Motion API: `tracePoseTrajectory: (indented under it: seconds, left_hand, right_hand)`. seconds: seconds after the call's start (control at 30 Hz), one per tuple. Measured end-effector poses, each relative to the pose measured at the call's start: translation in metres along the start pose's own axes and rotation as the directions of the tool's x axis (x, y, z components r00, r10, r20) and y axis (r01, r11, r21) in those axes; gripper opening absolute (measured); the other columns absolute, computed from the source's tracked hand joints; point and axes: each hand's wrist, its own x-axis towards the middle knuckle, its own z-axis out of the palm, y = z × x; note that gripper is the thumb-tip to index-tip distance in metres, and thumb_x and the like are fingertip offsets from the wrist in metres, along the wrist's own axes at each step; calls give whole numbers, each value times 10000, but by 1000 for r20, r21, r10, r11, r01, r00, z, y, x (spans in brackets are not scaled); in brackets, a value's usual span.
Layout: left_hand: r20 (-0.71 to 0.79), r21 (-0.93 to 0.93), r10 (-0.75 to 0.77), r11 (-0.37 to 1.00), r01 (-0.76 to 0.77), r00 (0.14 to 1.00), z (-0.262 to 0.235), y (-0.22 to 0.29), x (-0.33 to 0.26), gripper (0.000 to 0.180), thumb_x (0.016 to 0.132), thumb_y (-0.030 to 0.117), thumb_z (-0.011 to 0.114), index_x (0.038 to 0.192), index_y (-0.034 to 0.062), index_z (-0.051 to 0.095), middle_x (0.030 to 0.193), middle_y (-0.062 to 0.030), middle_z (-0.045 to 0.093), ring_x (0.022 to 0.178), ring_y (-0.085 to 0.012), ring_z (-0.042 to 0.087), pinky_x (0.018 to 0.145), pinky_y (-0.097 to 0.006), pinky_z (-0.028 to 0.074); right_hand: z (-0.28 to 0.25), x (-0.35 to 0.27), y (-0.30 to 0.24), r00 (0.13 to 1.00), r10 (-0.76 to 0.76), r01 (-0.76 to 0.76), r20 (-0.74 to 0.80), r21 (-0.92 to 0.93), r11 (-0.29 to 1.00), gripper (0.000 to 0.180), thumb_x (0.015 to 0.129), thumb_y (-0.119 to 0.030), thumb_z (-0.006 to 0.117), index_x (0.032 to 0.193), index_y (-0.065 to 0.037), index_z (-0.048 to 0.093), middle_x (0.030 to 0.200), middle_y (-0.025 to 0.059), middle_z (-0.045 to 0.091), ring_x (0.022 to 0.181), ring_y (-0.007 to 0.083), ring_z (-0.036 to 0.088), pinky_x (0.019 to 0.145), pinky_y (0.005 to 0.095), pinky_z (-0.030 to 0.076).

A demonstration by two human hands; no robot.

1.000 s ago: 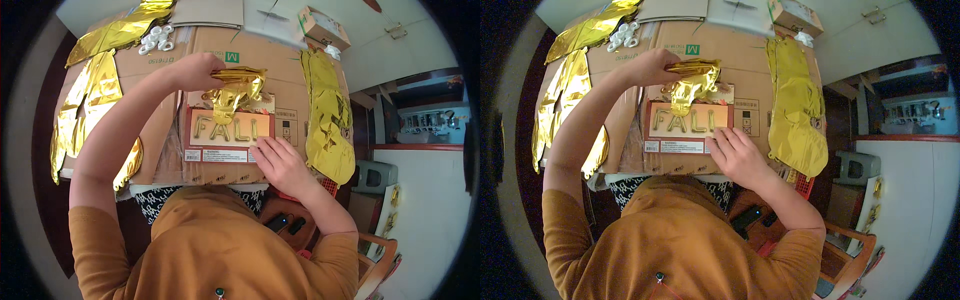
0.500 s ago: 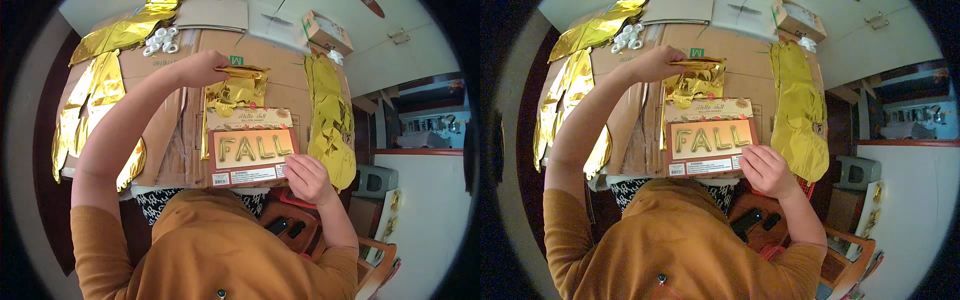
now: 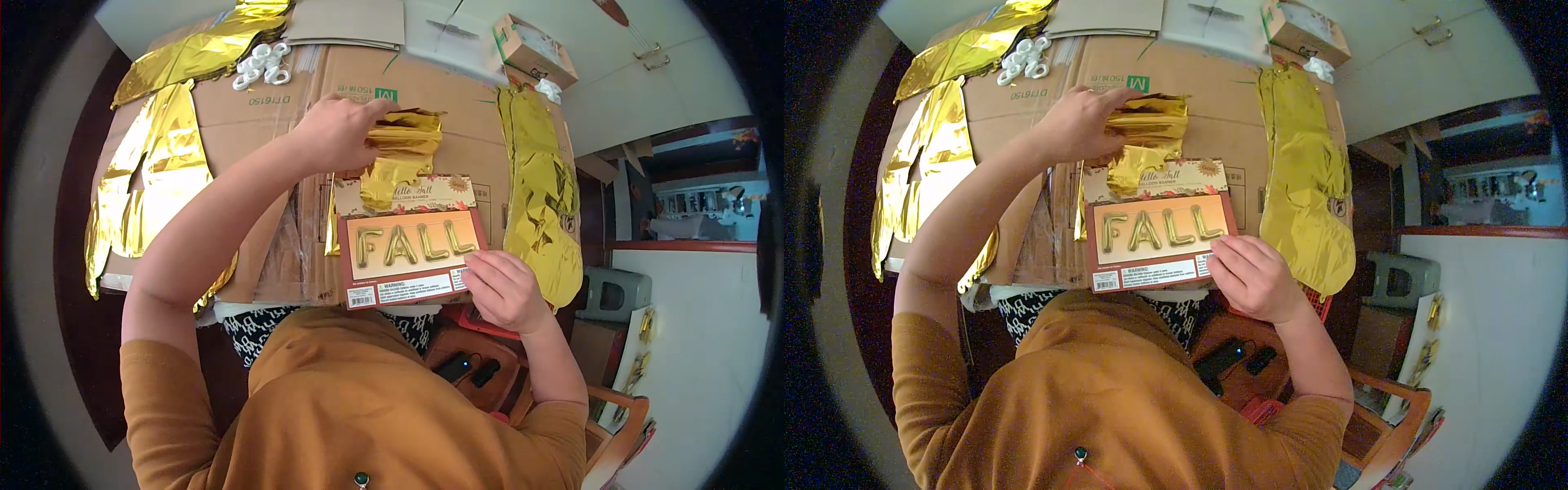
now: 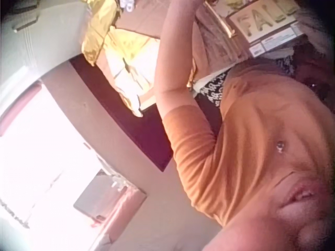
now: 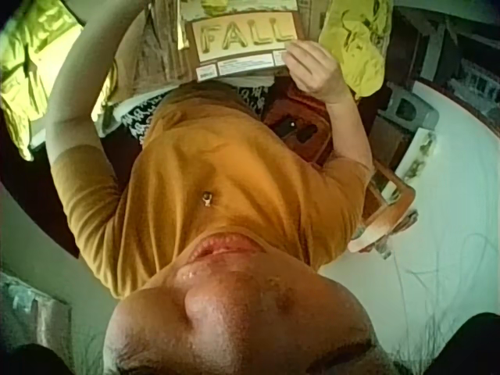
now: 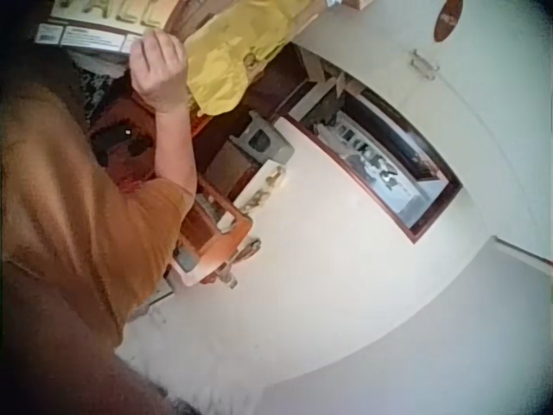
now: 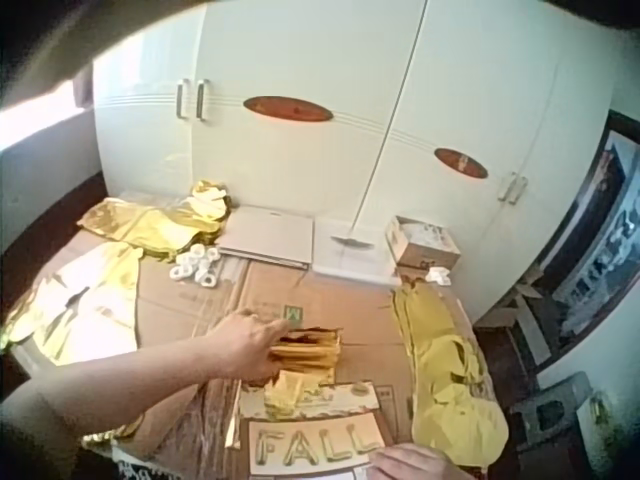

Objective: Folding gold-colored foil balloons into flat square shapes on a cardboard workspace.

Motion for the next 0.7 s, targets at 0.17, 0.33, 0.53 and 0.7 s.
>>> tracePoseTrajectory:
  seconds: [0.17, 0.33, 0.53, 0.7]
  left_hand:
    - [123, 18, -107, 994, 106, 987, -2, -6, 7, 281, 807, 181, 659, 1079, 110, 682, 860, -118, 737, 858, -352, 711, 821, -487, 558]
    - [151, 128, -93, 989, 73, 984, -4, -3, 8, 185, 809, 164, 648, 983, 101, 660, 883, -92, 732, 861, -335, 711, 814, -484, 551]
    - [-118, 237, 201, 957, -169, 972, 15, -11, -15, 231, 776, 140, 700, 996, 94, 646, 891, -52, 689, 798, -274, 673, 828, -404, 502]
    - [-264, 293, 325, 924, -246, 908, 23, -12, -22, 221, 750, 134, 711, 959, 117, 643, 811, -20, 648, 738, -237, 662, 829, -385, 490]
  right_hand:
    - [-2, 1, -1, 1000, -1, 1, -12, -16, 1000, 208, 796, -69, 673, 989, 8, 688, 1063, 166, 711, 991, 324, 699, 875, 434, 591]
    - [-7, -4, -4, 998, 1, -5, -57, -76, 997, 161, 838, -48, 671, 990, 4, 683, 1071, 166, 718, 993, 327, 707, 878, 440, 601]
    - [-35, -42, 12, 913, 136, -248, -385, -258, 934, 149, 882, -34, 693, 1013, 22, 646, 1107, 181, 727, 1004, 348, 722, 847, 445, 616]
    - [-48, -59, 52, 784, 269, -498, -560, -307, 811, 162, 860, 10, 681, 1021, 11, 671, 1122, 179, 731, 1015, 340, 722, 872, 432, 598]
